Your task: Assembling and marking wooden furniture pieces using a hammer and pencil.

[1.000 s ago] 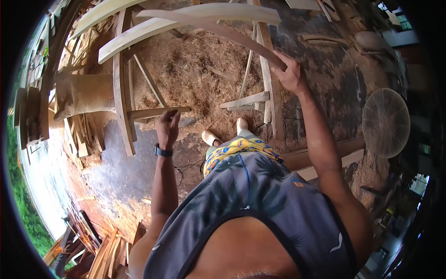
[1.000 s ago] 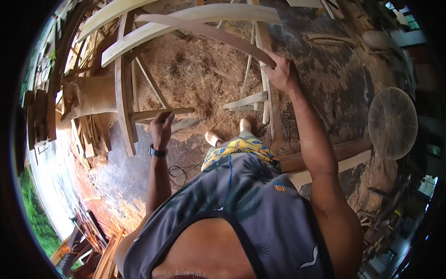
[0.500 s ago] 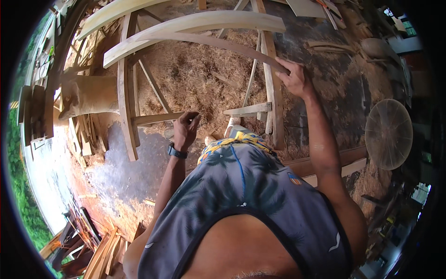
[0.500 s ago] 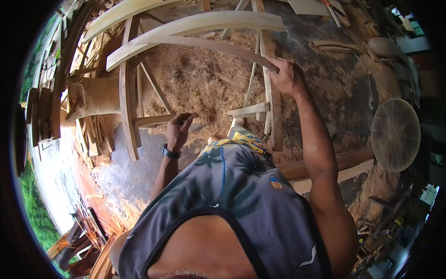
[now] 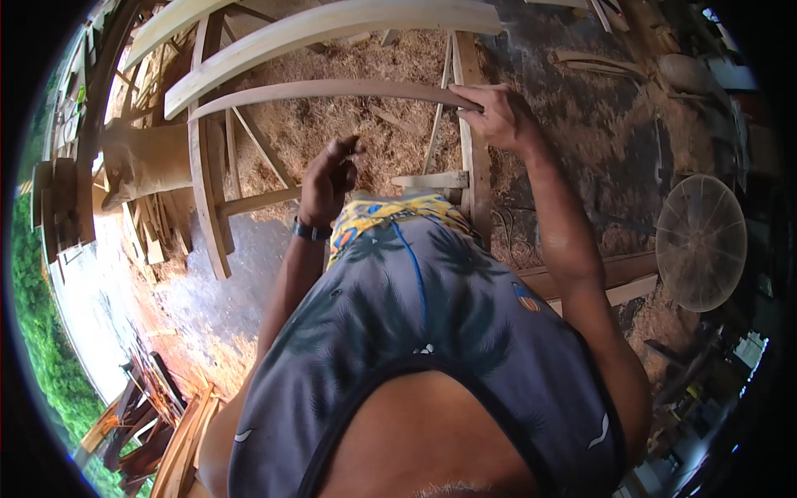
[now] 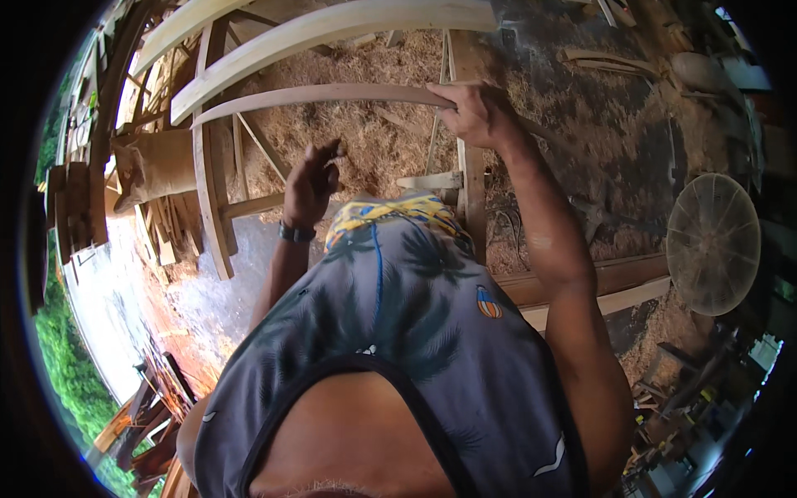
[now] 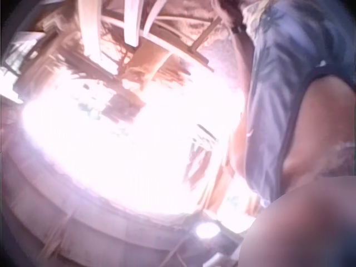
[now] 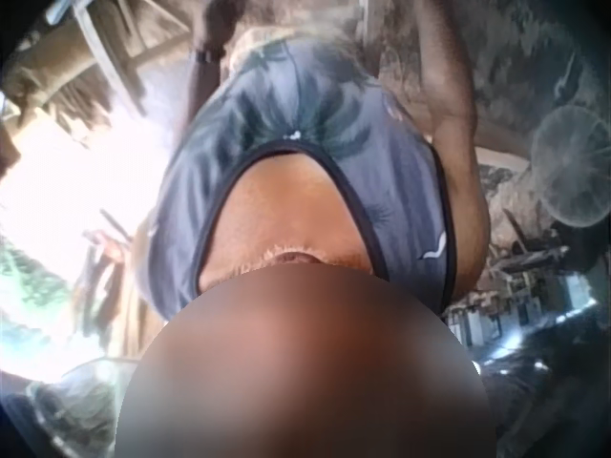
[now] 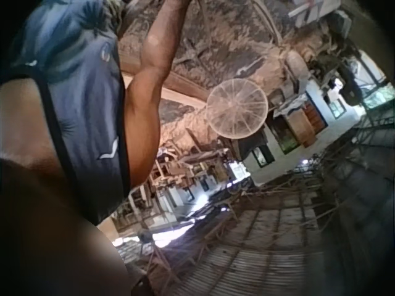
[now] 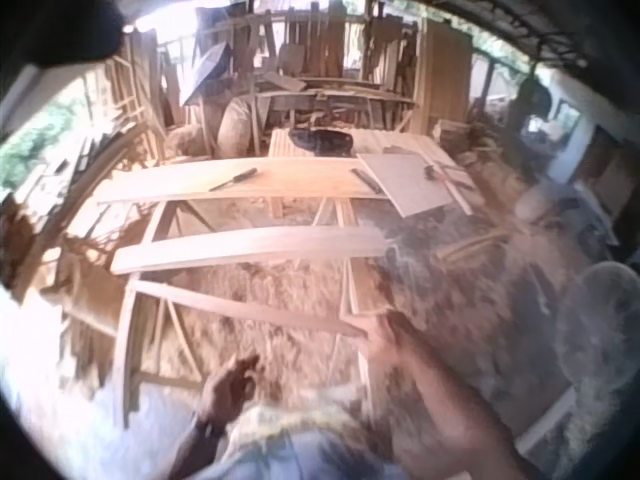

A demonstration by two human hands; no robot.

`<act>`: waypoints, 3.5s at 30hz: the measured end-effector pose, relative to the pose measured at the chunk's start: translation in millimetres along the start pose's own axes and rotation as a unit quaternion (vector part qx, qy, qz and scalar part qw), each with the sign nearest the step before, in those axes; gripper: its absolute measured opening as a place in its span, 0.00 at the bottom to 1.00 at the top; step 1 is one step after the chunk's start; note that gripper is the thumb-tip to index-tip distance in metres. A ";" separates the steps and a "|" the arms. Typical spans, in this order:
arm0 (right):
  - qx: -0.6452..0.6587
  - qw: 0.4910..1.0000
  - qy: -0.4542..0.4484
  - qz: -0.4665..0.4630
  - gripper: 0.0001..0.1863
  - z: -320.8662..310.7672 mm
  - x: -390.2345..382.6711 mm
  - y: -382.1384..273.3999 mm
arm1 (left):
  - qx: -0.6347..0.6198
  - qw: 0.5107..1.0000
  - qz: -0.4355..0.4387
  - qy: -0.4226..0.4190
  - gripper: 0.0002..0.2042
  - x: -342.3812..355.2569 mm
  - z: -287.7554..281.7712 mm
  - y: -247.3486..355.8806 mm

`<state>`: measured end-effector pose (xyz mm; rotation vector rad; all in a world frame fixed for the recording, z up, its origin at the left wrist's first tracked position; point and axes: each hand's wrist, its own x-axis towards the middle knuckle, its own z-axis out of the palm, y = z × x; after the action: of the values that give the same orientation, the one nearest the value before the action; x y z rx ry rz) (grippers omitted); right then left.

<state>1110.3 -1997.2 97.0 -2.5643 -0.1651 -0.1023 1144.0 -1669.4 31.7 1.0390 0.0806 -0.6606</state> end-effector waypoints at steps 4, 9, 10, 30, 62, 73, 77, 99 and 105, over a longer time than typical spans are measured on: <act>0.007 0.998 0.008 -0.064 0.24 13.2 0.2 -6.9 | -0.124 0.992 -0.013 0.031 0.20 16.2 24.1 10.4; -0.050 0.992 0.051 -0.107 0.29 22.0 -0.6 -15.6 | -0.188 0.980 -0.008 0.067 0.09 17.7 1.1 -5.0; -0.068 0.991 0.058 -0.101 0.28 21.9 -1.3 -12.8 | -0.201 0.980 0.006 -0.001 0.06 15.5 -8.5 -7.8; -0.096 0.978 0.113 -0.148 0.09 -3.3 1.2 -32.3 | -0.163 0.981 0.066 -0.084 0.12 8.0 -39.6 -19.4; -0.104 0.984 0.075 -0.123 0.26 27.0 -27.1 -2.4 | -0.149 0.986 0.041 0.062 0.08 2.0 -50.5 -26.0; -0.006 0.996 0.024 -0.090 0.10 10.6 -4.3 -3.8 | -0.092 0.992 0.066 0.057 0.21 1.5 -28.9 7.5; 0.002 0.997 -0.007 -0.081 0.08 -1.2 4.6 -8.2 | -0.078 0.993 0.060 0.071 0.20 12.3 -44.7 2.9; 0.078 0.994 -0.038 -0.061 0.09 38.3 102.0 19.1 | -0.107 0.990 0.058 0.076 0.23 83.3 -62.7 65.1; 0.067 0.992 -0.024 -0.100 0.10 44.3 150.2 20.0 | -0.114 0.989 0.072 0.064 0.27 108.6 -83.1 92.8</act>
<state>1263.5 -1975.4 65.4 -2.4111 -0.4324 -0.1013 1301.8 -1621.3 20.4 0.8571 0.1869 -0.4418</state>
